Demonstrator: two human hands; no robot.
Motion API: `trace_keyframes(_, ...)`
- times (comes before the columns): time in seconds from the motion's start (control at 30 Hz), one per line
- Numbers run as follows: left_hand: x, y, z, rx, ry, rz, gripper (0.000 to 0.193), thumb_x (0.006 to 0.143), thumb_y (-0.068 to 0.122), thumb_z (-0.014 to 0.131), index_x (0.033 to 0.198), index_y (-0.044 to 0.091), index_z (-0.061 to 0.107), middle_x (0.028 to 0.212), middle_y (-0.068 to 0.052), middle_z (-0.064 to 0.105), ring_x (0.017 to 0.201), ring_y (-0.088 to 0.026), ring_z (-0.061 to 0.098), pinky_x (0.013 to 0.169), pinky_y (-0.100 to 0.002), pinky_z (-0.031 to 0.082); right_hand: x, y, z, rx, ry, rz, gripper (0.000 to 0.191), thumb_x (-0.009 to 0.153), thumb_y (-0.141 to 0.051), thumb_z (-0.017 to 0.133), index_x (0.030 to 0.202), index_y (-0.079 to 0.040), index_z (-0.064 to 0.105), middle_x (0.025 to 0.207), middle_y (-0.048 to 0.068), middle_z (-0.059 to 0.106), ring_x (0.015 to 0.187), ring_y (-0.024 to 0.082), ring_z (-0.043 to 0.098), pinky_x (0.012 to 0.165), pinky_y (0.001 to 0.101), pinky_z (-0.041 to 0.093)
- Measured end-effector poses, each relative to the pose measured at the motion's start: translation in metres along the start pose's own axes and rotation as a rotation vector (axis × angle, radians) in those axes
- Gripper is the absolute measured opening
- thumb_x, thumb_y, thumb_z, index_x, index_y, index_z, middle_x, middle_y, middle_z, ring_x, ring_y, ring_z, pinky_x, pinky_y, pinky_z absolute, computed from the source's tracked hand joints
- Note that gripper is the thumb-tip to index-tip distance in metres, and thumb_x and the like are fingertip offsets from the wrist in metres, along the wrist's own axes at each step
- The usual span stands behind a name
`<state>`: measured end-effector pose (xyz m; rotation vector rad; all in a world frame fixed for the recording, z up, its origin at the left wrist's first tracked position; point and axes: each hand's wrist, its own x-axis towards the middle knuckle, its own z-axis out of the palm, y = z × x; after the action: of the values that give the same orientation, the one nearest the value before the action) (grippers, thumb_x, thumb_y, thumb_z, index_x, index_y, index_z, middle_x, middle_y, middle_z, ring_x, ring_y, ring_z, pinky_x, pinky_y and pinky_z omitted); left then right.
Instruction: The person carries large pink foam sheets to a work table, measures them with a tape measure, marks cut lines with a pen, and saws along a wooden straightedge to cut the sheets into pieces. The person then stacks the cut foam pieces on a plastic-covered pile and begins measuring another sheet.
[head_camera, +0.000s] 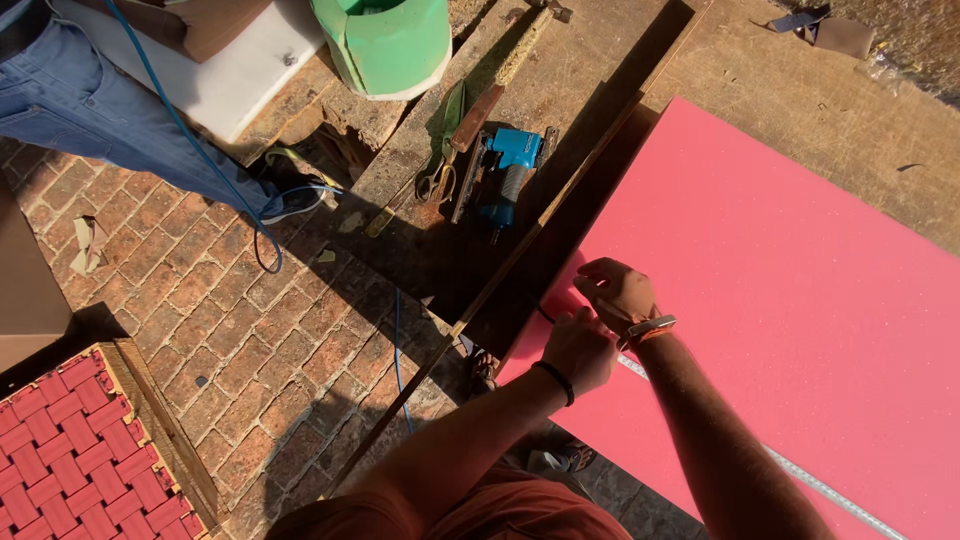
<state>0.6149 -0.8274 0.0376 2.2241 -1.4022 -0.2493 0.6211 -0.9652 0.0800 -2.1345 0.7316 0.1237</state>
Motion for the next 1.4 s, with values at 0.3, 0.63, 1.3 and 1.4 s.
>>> trace_keyframes(0.3,-0.027,-0.013,0.038,-0.189,0.203,0.081,0.008,0.084,0.017,0.068,0.081,0.011,0.064,0.082,-0.007,0.065,0.094,-0.027,0.064,0.091,-0.048,0.047,0.113,-0.068,0.088,-0.263,-0.227,0.413,0.060,0.089,-0.052,0.071,0.114,0.002,0.074,0.111,0.021,0.079,0.104,0.030,0.076,0.090,0.0389,0.058)
trace_keyframes(0.63,-0.031,-0.014,0.086,-0.221,-0.061,0.024,0.018,0.105,0.031,0.059,0.103,0.014,0.062,0.090,-0.001,0.064,0.096,-0.018,0.061,0.093,-0.038,0.046,0.109,-0.036,0.123,-0.366,-0.071,0.366,0.042,0.086,-0.026,0.071,0.121,-0.003,0.064,0.115,0.023,0.070,0.107,0.039,0.068,0.090,0.0453,0.058)
trace_keyframes(1.3,-0.037,-0.014,0.035,-0.242,0.160,0.109,0.012,0.086,0.021,0.067,0.095,0.012,0.068,0.099,-0.005,0.066,0.102,-0.025,0.059,0.090,-0.044,0.045,0.093,-0.025,0.082,0.694,-0.103,0.638,0.008,0.089,-0.006,0.064,0.097,-0.005,0.062,0.075,0.011,0.069,0.061,0.020,0.067,0.051,0.0339,0.054)
trace_keyframes(1.4,-0.038,-0.011,0.011,-0.202,0.206,0.191,0.013,0.083,0.019,0.069,0.094,0.012,0.070,0.099,-0.006,0.066,0.099,-0.027,0.058,0.088,-0.044,0.045,0.042,-0.026,0.029,0.579,-0.059,0.628,0.005,0.090,-0.006,0.061,0.094,-0.004,0.059,0.071,0.010,0.067,0.056,0.018,0.064,0.048,0.0329,0.053)
